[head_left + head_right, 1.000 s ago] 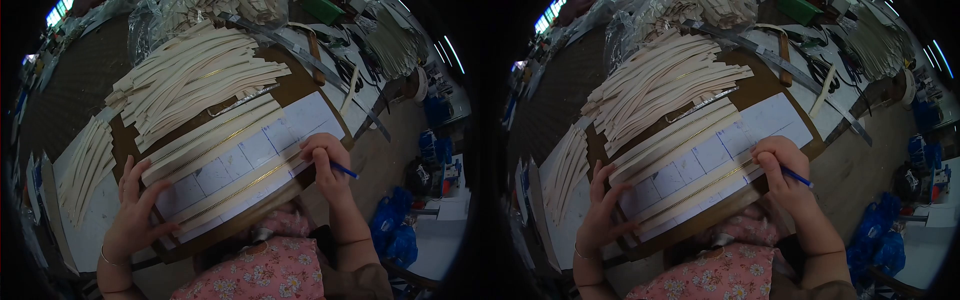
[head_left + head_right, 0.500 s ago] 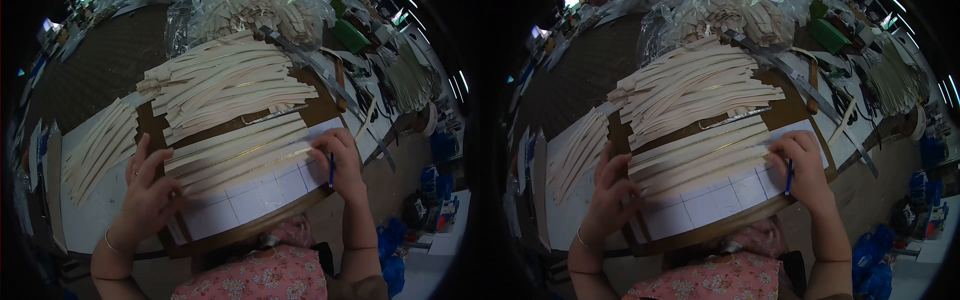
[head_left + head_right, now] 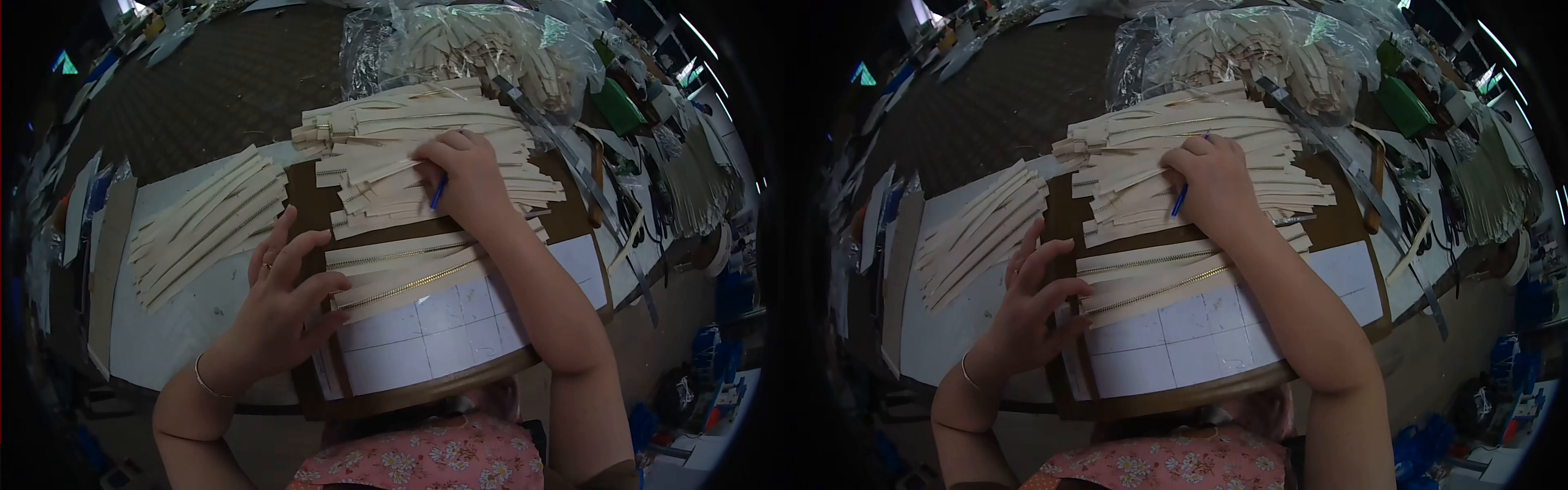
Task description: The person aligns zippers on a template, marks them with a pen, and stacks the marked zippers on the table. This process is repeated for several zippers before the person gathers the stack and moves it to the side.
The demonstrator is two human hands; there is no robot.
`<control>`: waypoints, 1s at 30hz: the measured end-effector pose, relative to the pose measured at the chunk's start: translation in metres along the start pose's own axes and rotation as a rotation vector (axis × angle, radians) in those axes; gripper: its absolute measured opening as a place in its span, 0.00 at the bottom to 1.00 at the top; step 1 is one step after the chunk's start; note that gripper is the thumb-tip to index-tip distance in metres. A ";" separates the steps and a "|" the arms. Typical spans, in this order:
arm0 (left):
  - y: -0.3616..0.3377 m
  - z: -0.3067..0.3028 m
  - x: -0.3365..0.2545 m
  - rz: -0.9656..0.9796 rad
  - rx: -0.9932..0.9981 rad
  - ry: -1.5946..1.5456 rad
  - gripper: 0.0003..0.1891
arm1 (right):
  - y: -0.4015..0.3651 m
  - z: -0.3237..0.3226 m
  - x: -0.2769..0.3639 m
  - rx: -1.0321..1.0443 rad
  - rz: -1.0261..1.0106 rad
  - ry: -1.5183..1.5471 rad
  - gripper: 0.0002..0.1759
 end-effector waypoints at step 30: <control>-0.002 0.010 0.012 -0.035 -0.024 -0.064 0.19 | -0.035 -0.092 0.105 -0.010 0.135 0.337 0.06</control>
Point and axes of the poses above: each hand's wrist, its own y-axis towards the middle knuckle, its own z-axis out of the palm, x = y × z, the point moved 10 cm from there along y, towards the middle knuckle, and after that the axes turned 12 degrees about y, right-handed, at the moved point
